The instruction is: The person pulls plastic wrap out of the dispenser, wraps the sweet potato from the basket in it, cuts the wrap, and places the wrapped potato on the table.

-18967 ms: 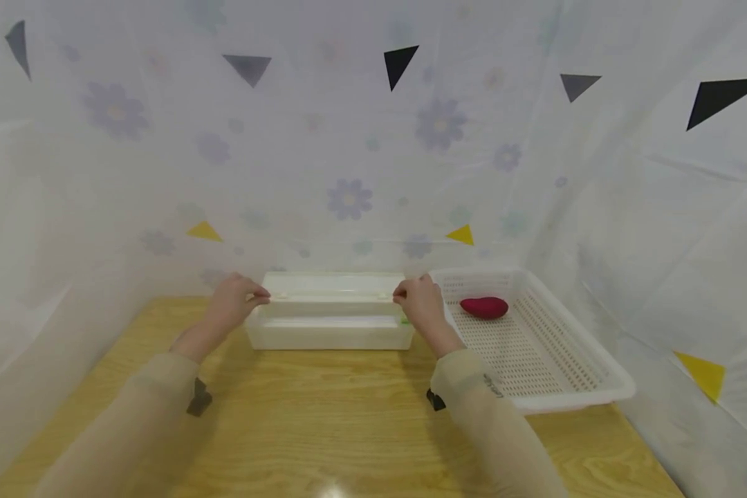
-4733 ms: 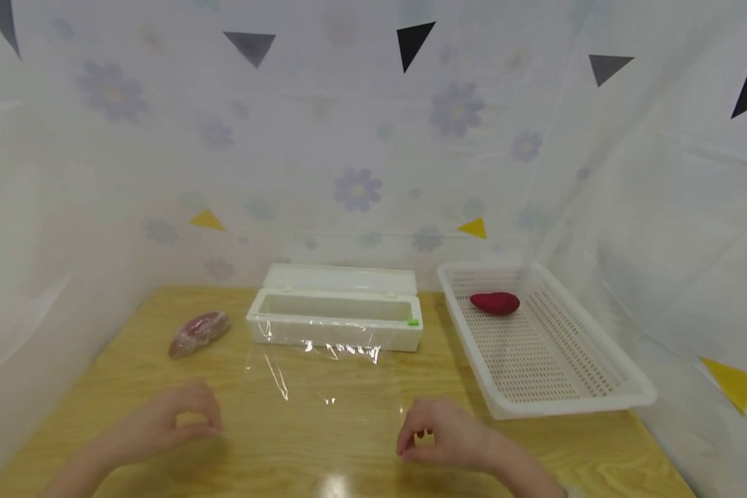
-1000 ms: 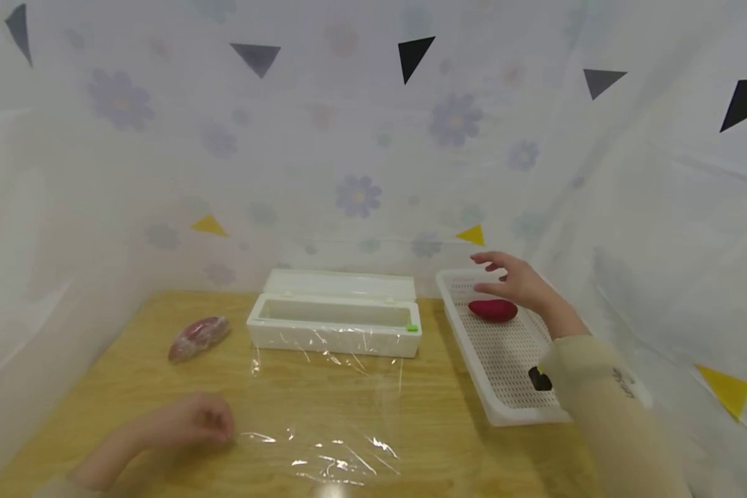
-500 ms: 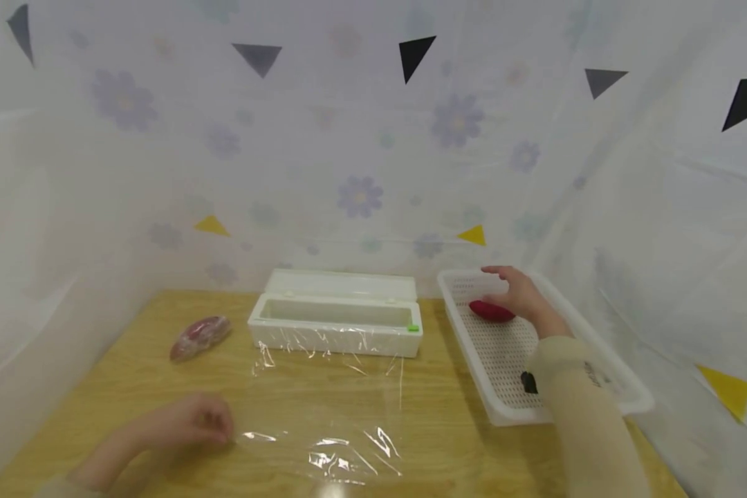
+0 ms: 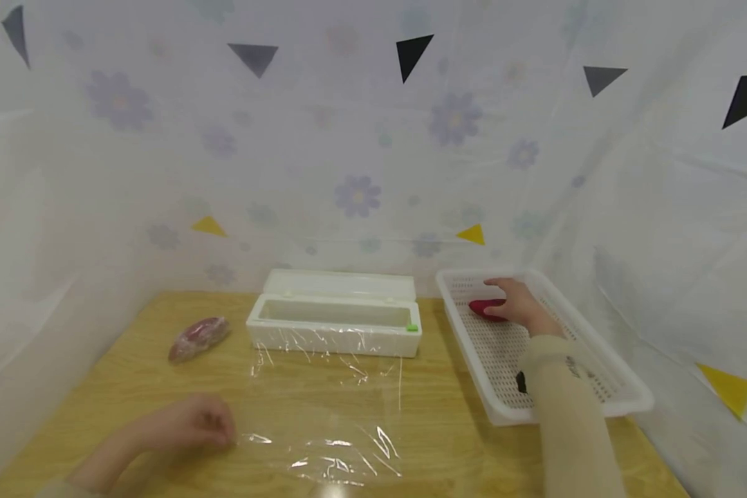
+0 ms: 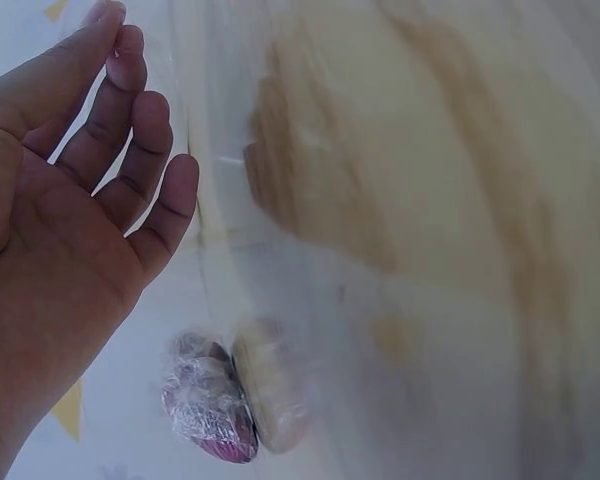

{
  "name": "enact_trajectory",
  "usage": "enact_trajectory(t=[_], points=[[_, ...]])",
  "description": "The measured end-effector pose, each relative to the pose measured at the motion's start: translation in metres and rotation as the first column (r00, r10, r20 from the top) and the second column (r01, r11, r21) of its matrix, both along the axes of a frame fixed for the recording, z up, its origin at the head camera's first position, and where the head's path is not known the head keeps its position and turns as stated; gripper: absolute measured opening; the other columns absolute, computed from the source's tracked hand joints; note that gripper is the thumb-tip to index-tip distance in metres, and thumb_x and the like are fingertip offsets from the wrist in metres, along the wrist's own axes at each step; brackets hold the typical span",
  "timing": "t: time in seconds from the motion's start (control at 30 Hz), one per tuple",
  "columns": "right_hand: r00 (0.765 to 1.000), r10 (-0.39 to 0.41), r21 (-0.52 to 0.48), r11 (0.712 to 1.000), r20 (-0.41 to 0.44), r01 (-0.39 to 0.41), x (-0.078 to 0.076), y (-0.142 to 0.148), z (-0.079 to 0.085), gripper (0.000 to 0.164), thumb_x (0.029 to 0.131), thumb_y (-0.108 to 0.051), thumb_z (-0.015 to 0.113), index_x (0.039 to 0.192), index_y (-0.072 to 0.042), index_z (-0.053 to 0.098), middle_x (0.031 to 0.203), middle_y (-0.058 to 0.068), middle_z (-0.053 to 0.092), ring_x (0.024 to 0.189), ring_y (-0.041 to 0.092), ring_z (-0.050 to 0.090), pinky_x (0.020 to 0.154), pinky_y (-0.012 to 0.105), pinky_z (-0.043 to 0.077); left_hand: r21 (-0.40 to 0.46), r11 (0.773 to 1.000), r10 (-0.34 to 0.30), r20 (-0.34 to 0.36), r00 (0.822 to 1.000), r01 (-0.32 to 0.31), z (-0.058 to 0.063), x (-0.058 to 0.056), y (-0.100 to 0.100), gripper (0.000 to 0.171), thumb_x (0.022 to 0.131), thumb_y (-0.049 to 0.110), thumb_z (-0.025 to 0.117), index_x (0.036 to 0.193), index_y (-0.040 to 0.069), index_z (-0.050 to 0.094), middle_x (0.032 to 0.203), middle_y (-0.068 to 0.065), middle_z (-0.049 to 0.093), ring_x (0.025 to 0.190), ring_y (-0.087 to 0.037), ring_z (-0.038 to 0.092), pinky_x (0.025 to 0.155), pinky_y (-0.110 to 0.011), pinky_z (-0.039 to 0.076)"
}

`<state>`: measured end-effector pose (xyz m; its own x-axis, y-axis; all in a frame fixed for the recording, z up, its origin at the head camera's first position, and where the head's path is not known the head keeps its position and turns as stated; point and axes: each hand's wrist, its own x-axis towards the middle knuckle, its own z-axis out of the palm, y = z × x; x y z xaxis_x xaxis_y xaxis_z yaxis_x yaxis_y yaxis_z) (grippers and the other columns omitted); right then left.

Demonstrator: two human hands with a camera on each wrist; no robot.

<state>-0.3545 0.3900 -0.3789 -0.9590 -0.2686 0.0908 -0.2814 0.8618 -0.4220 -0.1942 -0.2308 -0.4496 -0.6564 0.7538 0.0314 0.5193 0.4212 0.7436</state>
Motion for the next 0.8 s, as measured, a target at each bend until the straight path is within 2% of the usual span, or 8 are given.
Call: enact_trajectory(t=[0.27, 0.5, 0.8], points=[[0.999, -0.008, 0.061, 0.998, 0.034, 0.006, -0.001, -0.002, -0.016, 0.069, 0.084, -0.017, 0.071, 0.139, 0.005, 0.037, 0.14, 0.037, 0.029, 0.125, 0.056, 0.025, 0.096, 0.067, 0.031, 0.012, 1.0, -0.002, 0.009, 1.0, 0.002, 0.005, 0.007, 0.002, 0.008, 0.086, 0.023, 0.067, 0.088, 0.016, 0.069, 0.085, 0.01, 0.066, 0.077, 0.0, 0.053, 0.065, -0.022, 0.046], [0.999, 0.005, 0.079, 0.997, 0.039, -0.008, 0.006, 0.001, -0.025, 0.07, 0.081, -0.013, 0.074, 0.137, 0.008, 0.038, 0.133, 0.036, 0.039, 0.116, 0.051, 0.042, 0.091, 0.06, 0.04, 0.021, 1.0, -0.008, 0.014, 1.0, 0.007, 0.004, 0.009, 0.001, 0.009, 0.087, 0.025, 0.066, 0.088, 0.016, 0.068, 0.086, 0.009, 0.065, 0.078, 0.0, 0.053, 0.065, -0.022, 0.046], [0.998, 0.013, 0.105, 0.994, 0.066, -0.019, 0.006, 0.003, -0.027, 0.075, 0.079, -0.015, 0.075, 0.137, 0.01, 0.036, 0.136, 0.036, 0.036, 0.121, 0.052, 0.037, 0.097, 0.062, 0.034, 0.027, 1.0, -0.007, 0.019, 1.0, 0.007, 0.001, 0.008, -0.003, 0.008, 0.087, 0.023, 0.066, 0.088, 0.015, 0.068, 0.086, 0.006, 0.066, 0.078, 0.0, 0.053, 0.065, -0.022, 0.047]])
